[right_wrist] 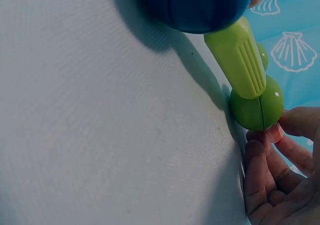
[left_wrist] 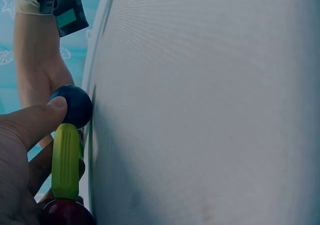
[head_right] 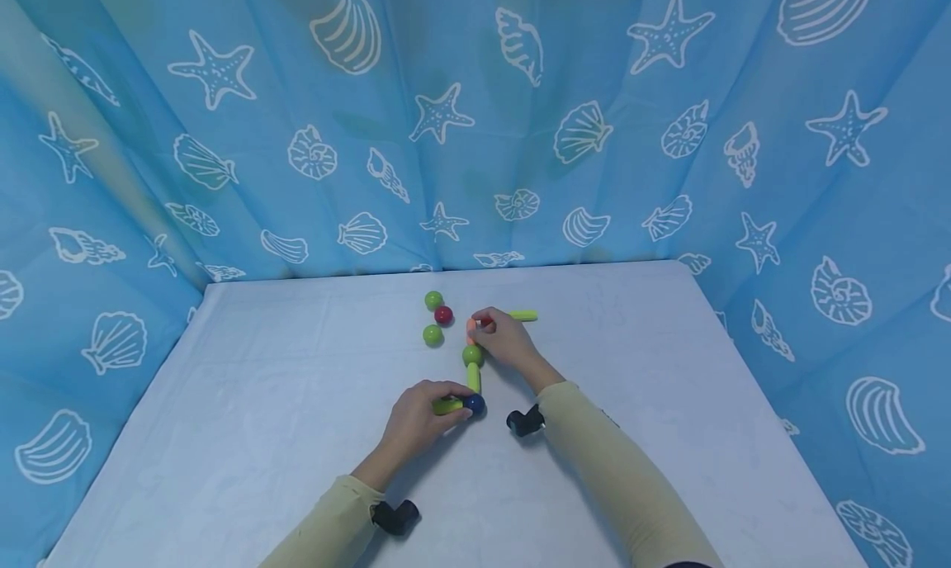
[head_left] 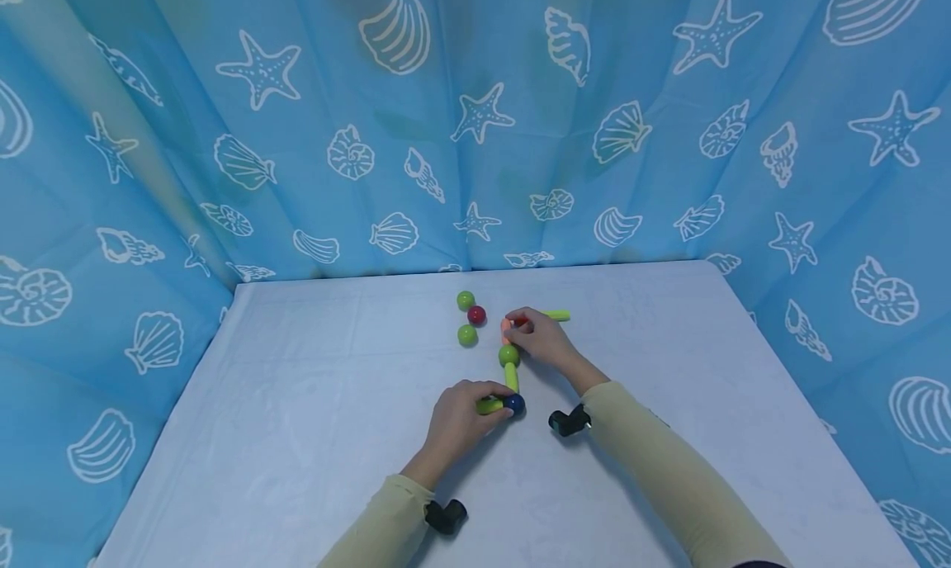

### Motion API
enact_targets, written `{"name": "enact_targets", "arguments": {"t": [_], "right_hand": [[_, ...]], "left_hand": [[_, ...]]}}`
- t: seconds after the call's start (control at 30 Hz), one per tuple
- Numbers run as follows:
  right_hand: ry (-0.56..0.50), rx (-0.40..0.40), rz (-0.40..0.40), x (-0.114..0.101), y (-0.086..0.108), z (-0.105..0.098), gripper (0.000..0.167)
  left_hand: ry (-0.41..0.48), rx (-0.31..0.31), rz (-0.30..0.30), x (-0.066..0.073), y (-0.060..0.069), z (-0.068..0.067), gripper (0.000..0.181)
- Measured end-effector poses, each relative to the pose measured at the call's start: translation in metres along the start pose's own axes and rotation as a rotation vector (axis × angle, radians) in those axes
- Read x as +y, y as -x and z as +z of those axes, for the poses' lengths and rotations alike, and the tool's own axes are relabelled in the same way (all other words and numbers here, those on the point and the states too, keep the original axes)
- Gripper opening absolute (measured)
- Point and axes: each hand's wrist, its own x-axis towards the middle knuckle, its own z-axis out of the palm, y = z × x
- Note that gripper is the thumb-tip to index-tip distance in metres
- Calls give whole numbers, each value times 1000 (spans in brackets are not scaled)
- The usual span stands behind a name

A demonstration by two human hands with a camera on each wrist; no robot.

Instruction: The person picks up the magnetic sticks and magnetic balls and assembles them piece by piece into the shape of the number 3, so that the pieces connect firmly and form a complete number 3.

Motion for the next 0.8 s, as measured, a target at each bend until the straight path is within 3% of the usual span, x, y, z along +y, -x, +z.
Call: {"name": "enact_targets", "arguments": {"t": [0.8], "right_hand": [[24,31,3,3,-5,3,38]], "left_hand": [[10,-8,-14,0,0,0,27]]}}
